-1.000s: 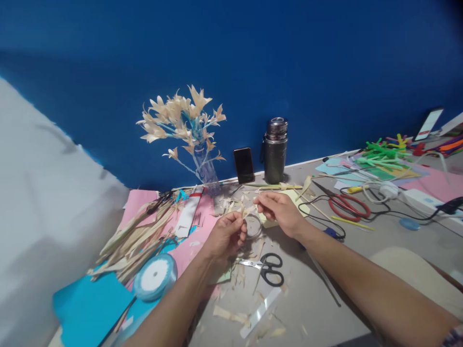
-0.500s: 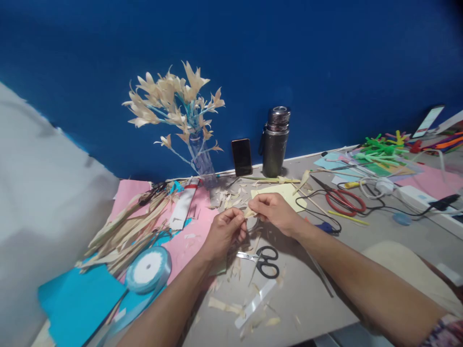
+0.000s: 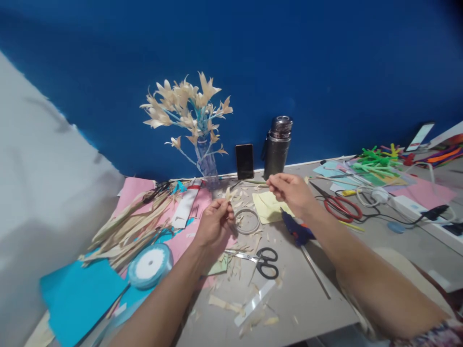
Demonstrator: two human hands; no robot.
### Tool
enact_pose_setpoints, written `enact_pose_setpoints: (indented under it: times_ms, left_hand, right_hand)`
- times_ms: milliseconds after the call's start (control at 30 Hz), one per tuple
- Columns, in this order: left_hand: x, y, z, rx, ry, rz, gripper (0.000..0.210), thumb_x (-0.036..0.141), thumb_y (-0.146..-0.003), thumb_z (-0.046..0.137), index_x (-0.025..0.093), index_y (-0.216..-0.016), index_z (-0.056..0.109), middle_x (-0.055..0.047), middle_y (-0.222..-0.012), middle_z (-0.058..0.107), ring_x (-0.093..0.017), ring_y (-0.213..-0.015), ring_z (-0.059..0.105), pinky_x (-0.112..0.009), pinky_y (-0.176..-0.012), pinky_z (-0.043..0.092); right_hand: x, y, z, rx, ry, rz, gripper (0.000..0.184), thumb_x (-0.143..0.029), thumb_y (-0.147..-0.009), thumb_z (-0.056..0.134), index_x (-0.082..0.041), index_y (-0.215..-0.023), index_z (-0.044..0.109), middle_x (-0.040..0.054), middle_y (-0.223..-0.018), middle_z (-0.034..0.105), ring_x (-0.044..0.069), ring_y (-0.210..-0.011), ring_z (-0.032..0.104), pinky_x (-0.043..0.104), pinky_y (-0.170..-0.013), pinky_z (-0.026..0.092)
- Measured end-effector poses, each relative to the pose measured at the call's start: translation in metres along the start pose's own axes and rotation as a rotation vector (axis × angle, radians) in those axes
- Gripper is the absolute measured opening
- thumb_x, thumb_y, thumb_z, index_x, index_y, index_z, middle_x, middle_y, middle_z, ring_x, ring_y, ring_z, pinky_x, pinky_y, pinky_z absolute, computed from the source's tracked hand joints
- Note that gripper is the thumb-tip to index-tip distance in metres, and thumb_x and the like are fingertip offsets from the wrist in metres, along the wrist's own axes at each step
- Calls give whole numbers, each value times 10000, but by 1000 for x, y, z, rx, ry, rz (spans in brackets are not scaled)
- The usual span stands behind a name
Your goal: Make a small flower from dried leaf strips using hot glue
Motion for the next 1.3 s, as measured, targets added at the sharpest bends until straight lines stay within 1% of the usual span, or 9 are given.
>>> enact_pose_setpoints:
  times_ms: [100, 200, 367, 567, 867, 1033, 1200, 1233, 1300]
  left_hand:
    - [7, -9, -9, 47, 53, 67, 244, 239, -741, 817, 151, -789, 594, 24, -694, 594, -47, -544, 510, -149, -506, 427]
    - [11, -13, -13, 54, 54, 69, 240, 214, -724, 820, 148, -795, 601, 17, -707, 608, -48, -540, 511, -152, -490, 422]
    - [13, -15, -15, 72, 68, 60, 231, 204, -717, 815, 140, -781, 603, 2, -731, 639, -52, -542, 529, -155, -472, 424]
    - [12, -16, -23, 153, 56, -16, 189, 260, -793, 756, 157, -893, 632, 21, -628, 590, -61, -454, 491, -163, -414, 391]
    - [12, -17, -21, 195, 128, -63, 192, 128, -748, 767, 149, -859, 612, 4, -676, 634, -45, -476, 523, -129, -422, 415]
    - [15, -18, -18, 227, 212, -70, 230, -9, -738, 722, 138, -889, 630, -19, -774, 681, -41, -521, 565, -109, -444, 441]
    - [11, -15, -19, 159, 224, -70, 227, -20, -754, 710, 121, -921, 651, -44, -813, 687, -60, -563, 597, -125, -466, 479]
    - [9, -14, -18, 136, 215, -71, 210, -11, -758, 715, 120, -908, 646, -48, -816, 686, -64, -570, 599, -132, -473, 486]
    - [4, -11, -15, 85, 189, -87, 164, 29, -777, 725, 120, -877, 632, -45, -801, 675, -69, -572, 594, -143, -481, 493]
  right_hand:
    - [-12, -18, 2, -95, 332, -69, 304, -452, -780, 722, -168, -676, 688, 26, -636, 641, 88, -491, 428, 237, -446, 287]
    - [-4, -44, 11, -283, 793, -53, 244, -343, -817, 656, -162, -655, 680, 35, -641, 677, 118, -528, 526, 237, -481, 350]
    - [35, -80, 31, -448, 993, -51, 103, -185, -748, 667, -141, -676, 725, 23, -614, 685, 140, -576, 588, 228, -537, 368]
    - [58, -84, 53, -550, 1157, -96, 83, -192, -713, 707, -171, -775, 758, 35, -740, 729, 167, -682, 605, 238, -574, 341]
    - [64, -82, 62, -625, 1133, -91, 131, -105, -661, 693, -169, -772, 722, 21, -718, 688, 145, -637, 552, 236, -567, 323]
    - [51, -78, 53, -631, 957, -117, 121, -151, -767, 594, -133, -821, 701, 3, -683, 654, 126, -607, 541, 221, -568, 375]
    - [22, -35, 39, -522, 845, -178, 258, -348, -907, 542, -147, -829, 683, 7, -686, 658, 130, -579, 554, 239, -553, 412]
    - [17, -23, 37, -462, 813, -236, 240, -338, -913, 556, -156, -828, 687, 15, -707, 679, 141, -597, 583, 249, -571, 438]
    - [10, 1, 33, -318, 831, -478, 159, -270, -916, 588, -181, -850, 701, 32, -785, 722, 165, -684, 642, 274, -651, 486]
Point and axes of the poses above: each hand's wrist, its own y-axis away from the middle knuckle, its own z-axis out of the palm, x = y × z, the point moved 1 cm from there along -y, towards the middle knuckle
